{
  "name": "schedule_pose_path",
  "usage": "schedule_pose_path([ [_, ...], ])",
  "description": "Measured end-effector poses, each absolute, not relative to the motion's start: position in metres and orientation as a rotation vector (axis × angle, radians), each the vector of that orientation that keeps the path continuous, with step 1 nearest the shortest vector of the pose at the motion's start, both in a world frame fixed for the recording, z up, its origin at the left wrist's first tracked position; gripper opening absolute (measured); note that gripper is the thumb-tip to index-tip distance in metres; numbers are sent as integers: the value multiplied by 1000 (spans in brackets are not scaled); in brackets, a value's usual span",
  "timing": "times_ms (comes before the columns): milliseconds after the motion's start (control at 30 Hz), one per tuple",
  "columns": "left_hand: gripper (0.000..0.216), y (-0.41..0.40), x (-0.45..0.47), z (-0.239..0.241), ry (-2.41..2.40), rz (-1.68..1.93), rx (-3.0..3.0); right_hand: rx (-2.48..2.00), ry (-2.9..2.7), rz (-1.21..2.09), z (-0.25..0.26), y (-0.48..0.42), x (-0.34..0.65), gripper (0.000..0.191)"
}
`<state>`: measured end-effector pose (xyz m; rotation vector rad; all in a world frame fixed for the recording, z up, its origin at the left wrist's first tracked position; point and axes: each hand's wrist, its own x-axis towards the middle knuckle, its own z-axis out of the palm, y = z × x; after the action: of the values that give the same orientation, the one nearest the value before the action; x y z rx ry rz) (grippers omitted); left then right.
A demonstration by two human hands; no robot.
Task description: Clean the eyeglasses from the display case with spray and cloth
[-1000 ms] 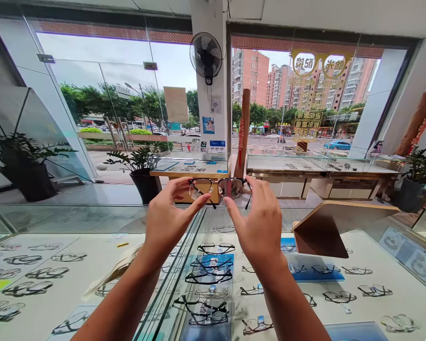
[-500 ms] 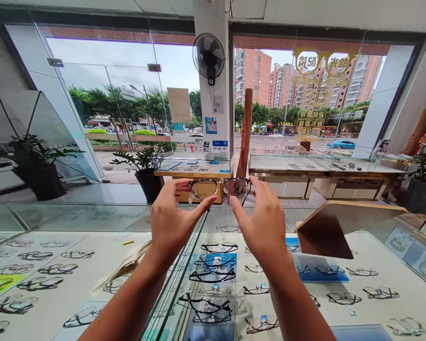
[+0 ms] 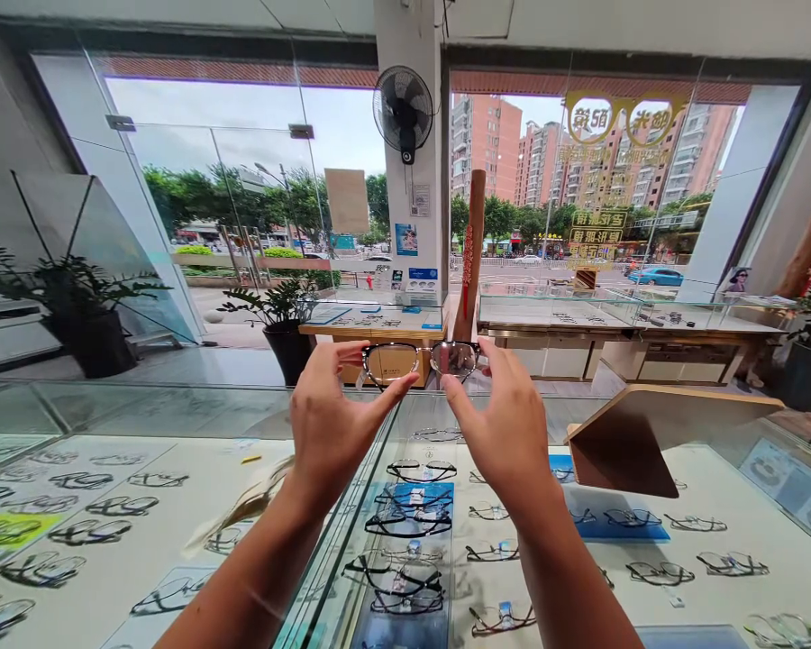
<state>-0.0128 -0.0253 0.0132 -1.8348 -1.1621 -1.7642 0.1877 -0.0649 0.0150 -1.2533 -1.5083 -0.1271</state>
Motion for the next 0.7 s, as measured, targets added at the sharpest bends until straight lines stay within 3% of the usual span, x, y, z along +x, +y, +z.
schedule_pose_path([
  [700,62,-20,-17,17,-1218,-1855,-1960,-1231,-1459,-197,18,-67,186,56],
])
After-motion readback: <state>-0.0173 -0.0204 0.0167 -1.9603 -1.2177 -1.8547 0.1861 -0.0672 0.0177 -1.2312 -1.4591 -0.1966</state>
